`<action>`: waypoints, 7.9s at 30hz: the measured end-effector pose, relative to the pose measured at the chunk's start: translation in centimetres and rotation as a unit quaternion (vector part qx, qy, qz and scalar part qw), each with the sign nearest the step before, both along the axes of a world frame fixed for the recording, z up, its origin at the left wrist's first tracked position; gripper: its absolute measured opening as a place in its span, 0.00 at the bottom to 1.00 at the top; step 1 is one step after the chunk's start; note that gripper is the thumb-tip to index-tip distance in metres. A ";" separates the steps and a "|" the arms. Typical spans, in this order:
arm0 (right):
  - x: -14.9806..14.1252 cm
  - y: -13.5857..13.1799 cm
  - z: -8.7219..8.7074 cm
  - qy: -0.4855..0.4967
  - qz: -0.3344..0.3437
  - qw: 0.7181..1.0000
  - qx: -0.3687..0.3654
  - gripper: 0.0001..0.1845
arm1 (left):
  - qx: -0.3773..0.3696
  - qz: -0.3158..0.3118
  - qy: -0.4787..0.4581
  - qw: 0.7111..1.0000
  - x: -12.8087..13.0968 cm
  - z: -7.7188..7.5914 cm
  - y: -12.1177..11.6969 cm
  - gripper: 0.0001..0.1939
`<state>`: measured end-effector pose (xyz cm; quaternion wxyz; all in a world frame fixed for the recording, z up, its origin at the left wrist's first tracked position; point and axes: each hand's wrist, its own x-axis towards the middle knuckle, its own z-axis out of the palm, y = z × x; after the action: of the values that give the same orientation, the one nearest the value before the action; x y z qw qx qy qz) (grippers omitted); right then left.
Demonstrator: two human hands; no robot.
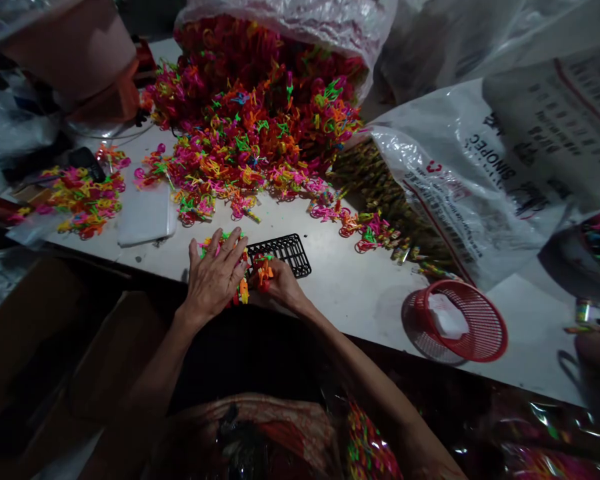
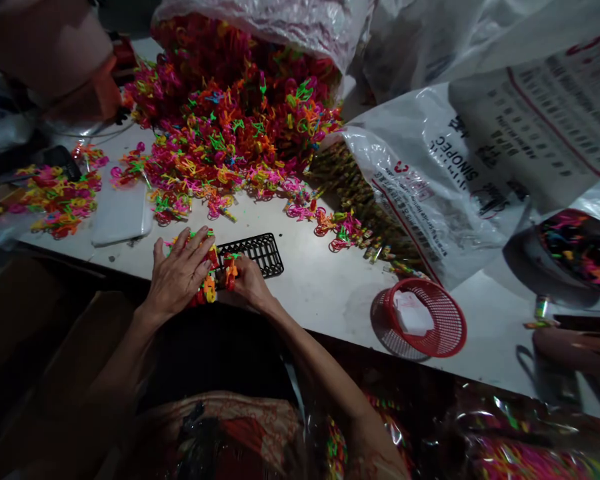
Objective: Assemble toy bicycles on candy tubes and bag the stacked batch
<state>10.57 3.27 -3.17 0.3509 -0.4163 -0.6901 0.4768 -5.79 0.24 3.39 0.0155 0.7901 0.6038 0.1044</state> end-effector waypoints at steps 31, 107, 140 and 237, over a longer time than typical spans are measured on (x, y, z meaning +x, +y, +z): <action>-0.4 -0.4 2.1 -0.268 0.104 0.956 0.065 0.09 | -0.032 0.018 -0.012 0.999 0.1 0.4 0.5 0.25; -1.5 11.2 4.6 -0.388 -0.074 0.917 0.056 0.14 | 0.051 -0.004 0.009 0.999 0.6 1.4 0.5 0.23; -1.8 5.3 0.6 -0.033 -0.028 0.997 -0.058 0.03 | 0.024 -0.019 0.032 0.999 -1.0 0.3 0.0 0.24; 10.6 2.5 3.7 -0.436 -0.146 0.888 -0.011 0.06 | 0.015 -0.079 0.021 0.997 -1.5 -0.1 0.4 0.23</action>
<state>21.17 5.79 0.50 0.0758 -0.6817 -0.7002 0.1982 -7.28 0.68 3.27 -0.0008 0.8374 0.5383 0.0953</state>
